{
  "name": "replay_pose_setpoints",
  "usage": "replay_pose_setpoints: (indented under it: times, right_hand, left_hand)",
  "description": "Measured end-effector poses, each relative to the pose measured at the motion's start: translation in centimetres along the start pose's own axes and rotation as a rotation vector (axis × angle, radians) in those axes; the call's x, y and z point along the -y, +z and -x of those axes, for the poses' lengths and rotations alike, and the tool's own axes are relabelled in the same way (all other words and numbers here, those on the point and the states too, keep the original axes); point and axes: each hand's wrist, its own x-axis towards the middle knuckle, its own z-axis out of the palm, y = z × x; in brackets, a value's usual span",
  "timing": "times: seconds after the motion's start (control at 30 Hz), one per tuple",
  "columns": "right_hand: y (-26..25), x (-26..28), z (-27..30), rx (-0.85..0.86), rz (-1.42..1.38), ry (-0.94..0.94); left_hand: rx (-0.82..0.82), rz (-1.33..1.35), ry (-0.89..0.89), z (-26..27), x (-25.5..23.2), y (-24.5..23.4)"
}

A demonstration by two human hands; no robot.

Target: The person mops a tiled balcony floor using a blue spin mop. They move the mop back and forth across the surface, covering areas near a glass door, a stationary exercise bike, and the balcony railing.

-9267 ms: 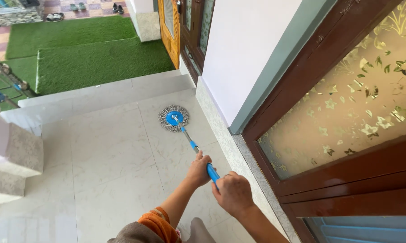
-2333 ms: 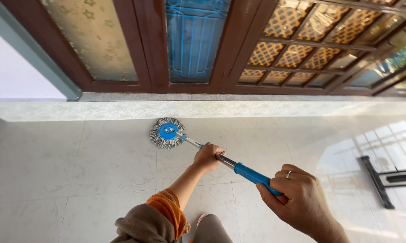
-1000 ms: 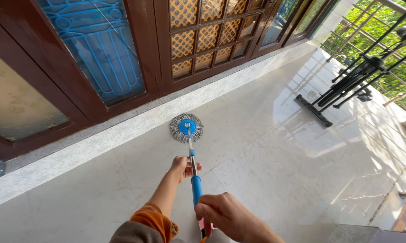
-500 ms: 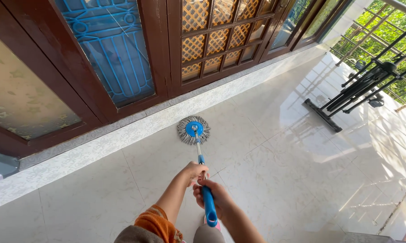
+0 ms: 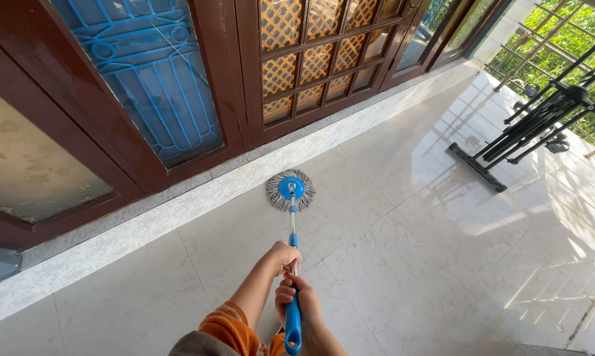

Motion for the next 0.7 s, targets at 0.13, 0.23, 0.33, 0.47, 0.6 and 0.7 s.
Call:
replay_pose_setpoints:
  times: [0.13, 0.23, 0.33, 0.47, 0.6, 0.7]
  right_hand:
    - [3.0, 1.0, -1.6, -0.017, -0.054, -0.044]
    - [5.1, 2.4, -4.1, 0.015, -0.075, -0.084]
    - [7.7, 4.5, -6.3, 0.007, -0.111, -0.126]
    - [11.4, 7.2, -8.1, 0.024, -0.178, -0.142]
    - [13.4, 9.6, -10.6, 0.052, -0.220, -0.163]
    - [14.5, 9.8, -11.2, 0.018, -0.217, -0.202]
  left_hand:
    - [0.002, 0.092, -0.031, -3.0, -2.6, -0.4]
    - [0.024, 0.066, 0.018, -6.0, -5.2, -0.9]
    - [0.035, -0.040, 0.007, -8.1, -9.0, -1.2]
    - [0.071, -0.033, 0.020, -10.7, -13.3, -1.1]
    - [0.069, -0.131, 0.049, -13.2, -16.4, -0.7]
    - [0.078, -0.137, 0.101, -13.1, -17.6, -1.2]
